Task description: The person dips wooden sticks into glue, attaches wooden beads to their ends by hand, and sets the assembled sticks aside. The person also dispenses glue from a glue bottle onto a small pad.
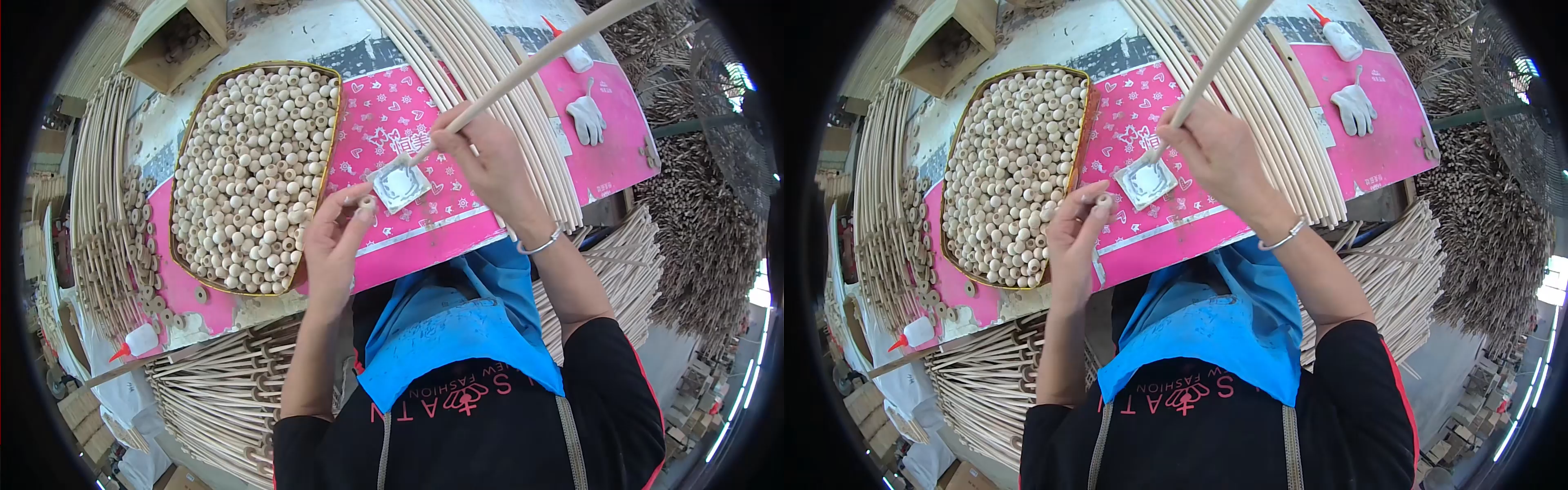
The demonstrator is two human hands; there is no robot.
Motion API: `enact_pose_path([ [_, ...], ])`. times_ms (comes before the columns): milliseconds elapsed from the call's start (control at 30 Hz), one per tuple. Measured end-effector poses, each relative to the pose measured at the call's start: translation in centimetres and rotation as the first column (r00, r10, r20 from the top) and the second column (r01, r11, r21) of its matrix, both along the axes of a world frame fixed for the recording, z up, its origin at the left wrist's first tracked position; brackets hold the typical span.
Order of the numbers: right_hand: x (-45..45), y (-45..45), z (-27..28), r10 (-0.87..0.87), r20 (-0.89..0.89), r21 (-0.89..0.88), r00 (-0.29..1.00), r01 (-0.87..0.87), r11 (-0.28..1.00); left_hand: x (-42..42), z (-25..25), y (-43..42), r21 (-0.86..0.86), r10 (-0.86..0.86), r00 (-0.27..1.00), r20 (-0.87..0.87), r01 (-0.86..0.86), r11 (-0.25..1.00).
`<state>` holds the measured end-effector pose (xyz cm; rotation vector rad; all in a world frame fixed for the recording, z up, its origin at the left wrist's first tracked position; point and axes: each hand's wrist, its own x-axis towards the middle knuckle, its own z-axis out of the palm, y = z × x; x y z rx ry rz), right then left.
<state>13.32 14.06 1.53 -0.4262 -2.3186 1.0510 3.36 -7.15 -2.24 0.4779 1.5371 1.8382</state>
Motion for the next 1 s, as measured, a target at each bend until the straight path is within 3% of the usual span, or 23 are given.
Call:
enact_pose_path([
  [167,-1.4,-1.5,-2.2,0.133,0.039,0.071,0.99,-0.136,0.988,0.8,-3.1,0.3,-0.059,0.052,0.996,0.077,-0.048,0.997],
  [433,-1.3,-1.4,-1.7,0.137,0.025,0.046,0.99,-0.138,0.989,0.3,-3.9,0.7,-0.036,0.082,0.993,0.089,-0.079,0.996],
  [500,-0.9,-0.8,-1.5,0.104,-0.034,-0.124,0.994,-0.107,0.986,0.1,-3.6,1.1,-0.022,0.093,0.992,0.081,-0.092,0.996],
  [567,-0.4,-0.2,-1.7,0.089,-0.033,-0.152,0.995,-0.093,0.984,0.0,-3.5,1.5,-0.007,0.087,0.994,0.069,-0.086,0.996],
  [633,0.0,0.1,-1.7,-0.002,-0.081,-0.378,0.997,-0.029,0.926,0.0,-3.5,2.1,-0.005,0.093,0.995,0.048,-0.093,0.996],
  [700,0.5,0.6,-1.7,-0.006,-0.098,-0.411,0.995,-0.035,0.911,-0.1,-3.8,2.5,-0.008,0.096,0.995,0.028,-0.096,0.995],
  [767,0.8,0.9,-1.7,-0.05,-0.157,-0.472,0.986,-0.031,0.881,-0.3,-4.5,2.9,-0.093,0.108,0.935,-0.339,-0.147,0.985],
  [800,0.9,0.9,-1.7,-0.063,-0.196,-0.483,0.979,-0.041,0.875,-0.4,-4.1,3.2,-0.092,0.105,0.935,-0.34,-0.145,0.985],
  [867,1.1,1.0,-1.4,-0.064,-0.215,-0.479,0.975,-0.048,0.876,-0.6,-2.9,3.8,-0.088,0.097,0.766,-0.636,-0.197,0.976],
  [900,1.2,1.0,-1.2,-0.063,-0.231,-0.478,0.971,-0.057,0.876,-0.6,-3.3,4.0,-0.09,0.095,0.766,-0.636,-0.195,0.977],
  [967,1.5,0.8,-1.0,-0.052,-0.228,-0.483,0.972,-0.067,0.873,-0.7,-4.4,4.3,-0.076,0.088,0.936,-0.34,-0.121,0.99],
  [1000,1.6,0.7,-0.9,-0.038,-0.225,-0.485,0.974,-0.078,0.871,-0.6,-4.1,4.4,-0.076,0.088,0.935,-0.342,-0.121,0.99],
])
